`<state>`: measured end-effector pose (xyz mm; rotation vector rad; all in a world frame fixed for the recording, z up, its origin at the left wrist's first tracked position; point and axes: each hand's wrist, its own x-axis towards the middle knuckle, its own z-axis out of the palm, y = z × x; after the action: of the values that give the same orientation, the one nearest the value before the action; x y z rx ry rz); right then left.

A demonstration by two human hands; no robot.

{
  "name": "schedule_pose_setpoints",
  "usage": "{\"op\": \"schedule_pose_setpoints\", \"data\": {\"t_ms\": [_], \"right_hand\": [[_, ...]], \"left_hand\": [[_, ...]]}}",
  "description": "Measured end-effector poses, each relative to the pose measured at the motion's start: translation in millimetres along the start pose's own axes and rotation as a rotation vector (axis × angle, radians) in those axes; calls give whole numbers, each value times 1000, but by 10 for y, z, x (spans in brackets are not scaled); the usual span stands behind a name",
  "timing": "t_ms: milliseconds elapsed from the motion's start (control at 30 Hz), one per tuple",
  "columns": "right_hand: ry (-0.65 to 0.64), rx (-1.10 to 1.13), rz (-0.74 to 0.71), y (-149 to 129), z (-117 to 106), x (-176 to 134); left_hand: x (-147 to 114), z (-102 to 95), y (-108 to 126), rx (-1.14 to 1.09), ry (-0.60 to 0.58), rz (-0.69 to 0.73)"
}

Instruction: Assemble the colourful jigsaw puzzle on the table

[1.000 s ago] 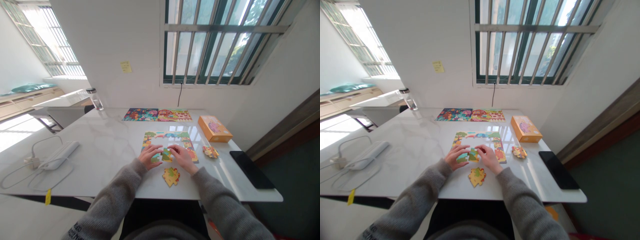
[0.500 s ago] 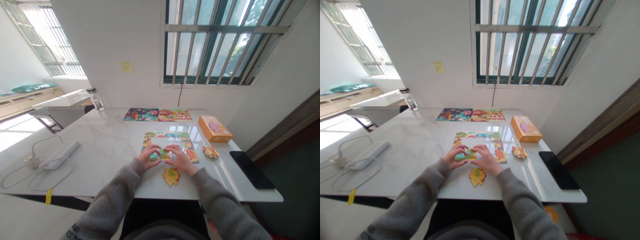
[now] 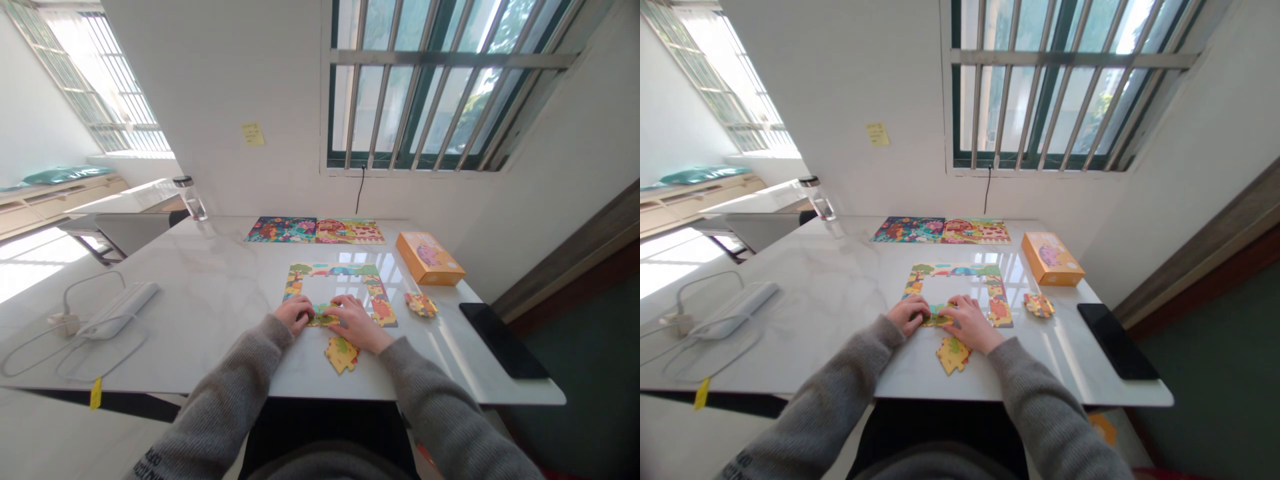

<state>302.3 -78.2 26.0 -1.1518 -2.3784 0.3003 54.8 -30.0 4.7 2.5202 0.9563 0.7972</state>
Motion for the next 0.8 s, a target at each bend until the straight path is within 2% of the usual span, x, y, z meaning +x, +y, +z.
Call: {"op": "schedule_pose_setpoints", "data": {"t_ms": [800], "right_hand": [[-74,-18,21,-43,-45,5]], "left_hand": [[-35,-35,-34,-11,-58,28]]}}
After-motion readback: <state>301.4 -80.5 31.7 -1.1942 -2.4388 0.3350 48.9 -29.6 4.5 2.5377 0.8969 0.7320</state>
